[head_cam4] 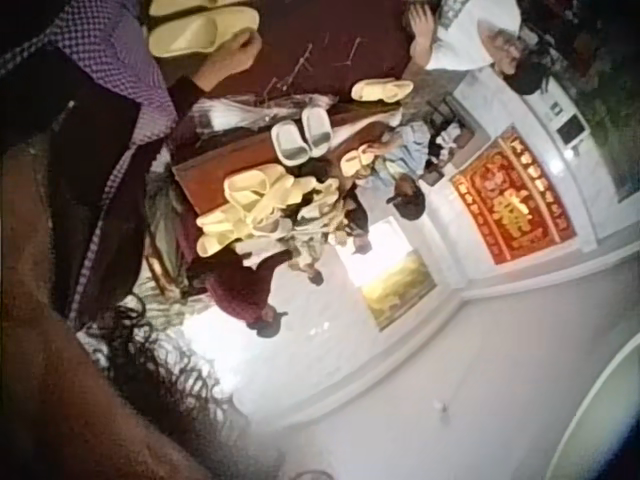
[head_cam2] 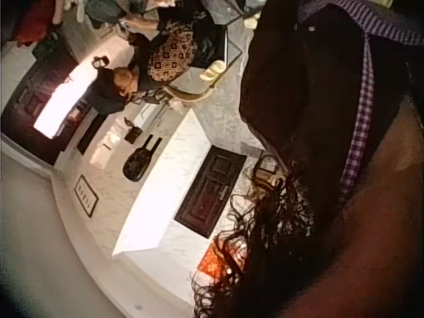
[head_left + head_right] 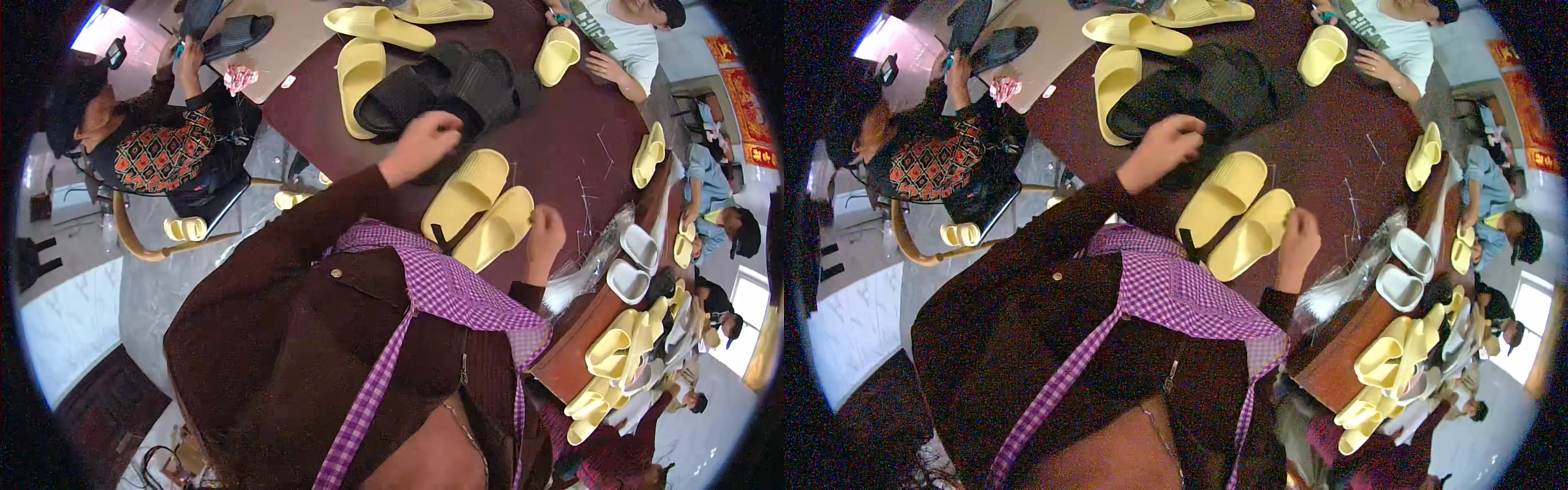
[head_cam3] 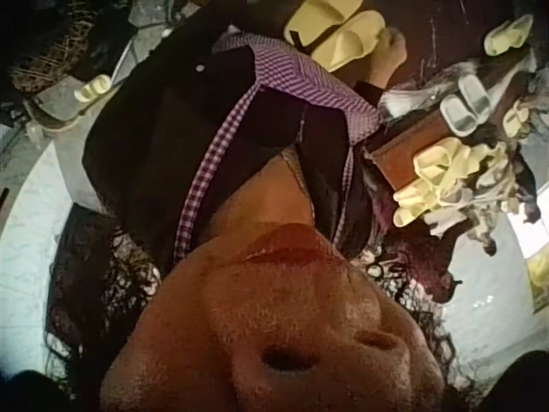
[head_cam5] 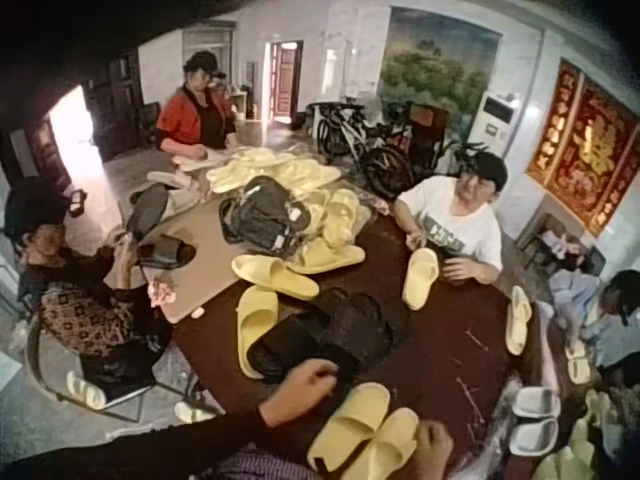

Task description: The person fastens pairs of slippers together by threading plastic fastener ties through them and securing them by hand.

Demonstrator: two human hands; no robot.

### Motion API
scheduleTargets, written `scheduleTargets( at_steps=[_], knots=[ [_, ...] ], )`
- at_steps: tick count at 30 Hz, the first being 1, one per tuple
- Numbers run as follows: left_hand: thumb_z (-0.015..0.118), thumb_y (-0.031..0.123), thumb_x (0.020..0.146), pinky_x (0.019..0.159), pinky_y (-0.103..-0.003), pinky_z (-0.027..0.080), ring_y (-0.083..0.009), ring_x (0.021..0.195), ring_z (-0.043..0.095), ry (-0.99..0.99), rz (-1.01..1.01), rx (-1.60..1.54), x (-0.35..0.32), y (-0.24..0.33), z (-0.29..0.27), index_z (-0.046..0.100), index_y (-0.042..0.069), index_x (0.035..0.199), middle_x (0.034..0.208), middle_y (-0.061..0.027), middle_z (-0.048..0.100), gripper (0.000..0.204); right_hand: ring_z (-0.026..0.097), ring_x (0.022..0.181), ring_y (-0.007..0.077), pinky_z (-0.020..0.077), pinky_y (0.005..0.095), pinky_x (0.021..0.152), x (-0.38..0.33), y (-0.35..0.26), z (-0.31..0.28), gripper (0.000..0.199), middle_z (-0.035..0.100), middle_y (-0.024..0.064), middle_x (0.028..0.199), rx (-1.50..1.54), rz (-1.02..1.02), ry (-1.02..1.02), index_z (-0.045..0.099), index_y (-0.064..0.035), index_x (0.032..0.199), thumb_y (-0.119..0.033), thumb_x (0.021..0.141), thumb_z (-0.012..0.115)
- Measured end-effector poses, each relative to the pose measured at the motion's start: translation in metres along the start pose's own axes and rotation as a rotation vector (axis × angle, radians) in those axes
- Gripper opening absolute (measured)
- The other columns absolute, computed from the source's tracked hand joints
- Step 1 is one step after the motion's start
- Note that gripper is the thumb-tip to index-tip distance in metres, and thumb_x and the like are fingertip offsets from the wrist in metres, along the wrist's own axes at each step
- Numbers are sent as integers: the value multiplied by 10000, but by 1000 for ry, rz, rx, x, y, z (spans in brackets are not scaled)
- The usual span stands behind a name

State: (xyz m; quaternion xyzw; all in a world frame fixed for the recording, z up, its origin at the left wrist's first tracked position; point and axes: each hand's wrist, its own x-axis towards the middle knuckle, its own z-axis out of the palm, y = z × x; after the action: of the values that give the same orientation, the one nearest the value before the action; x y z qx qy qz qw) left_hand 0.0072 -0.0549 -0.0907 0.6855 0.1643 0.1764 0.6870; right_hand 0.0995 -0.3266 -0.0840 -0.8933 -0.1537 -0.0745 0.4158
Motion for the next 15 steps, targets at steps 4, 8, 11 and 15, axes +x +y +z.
scheduleTargets(
  at_steps=[4,8,11,15],
  knots=[
    [578,169,819,704,-273,479,-166,774,588,146,-71,230,-4,-35,-57,540,-30,1074,902,-97,606,325,575,560,141,431,267,478,-42,22,18,257,609,87,734,102,358,-734,591,39,920,-193,811,604],
    [588,205,817,801,-299,456,-212,894,571,128,-135,316,-18,-64,-61,493,-47,1136,994,-142,590,418,545,503,150,413,270,447,-63,29,62,320,584,84,686,106,327,-547,567,53,879,-248,794,635],
    [593,220,814,826,-305,445,-222,935,559,87,-158,341,-28,-77,-47,466,-49,1170,1047,-161,572,464,555,531,229,435,333,498,-58,32,89,357,580,130,675,-46,163,-232,546,72,849,-265,782,642],
    [598,230,809,827,-306,439,-218,951,551,44,-133,374,-33,-68,-33,443,-47,1200,1089,-170,551,503,563,654,318,443,390,604,-48,15,84,333,580,198,735,-202,197,-275,524,87,870,-221,776,611]
  ],
)
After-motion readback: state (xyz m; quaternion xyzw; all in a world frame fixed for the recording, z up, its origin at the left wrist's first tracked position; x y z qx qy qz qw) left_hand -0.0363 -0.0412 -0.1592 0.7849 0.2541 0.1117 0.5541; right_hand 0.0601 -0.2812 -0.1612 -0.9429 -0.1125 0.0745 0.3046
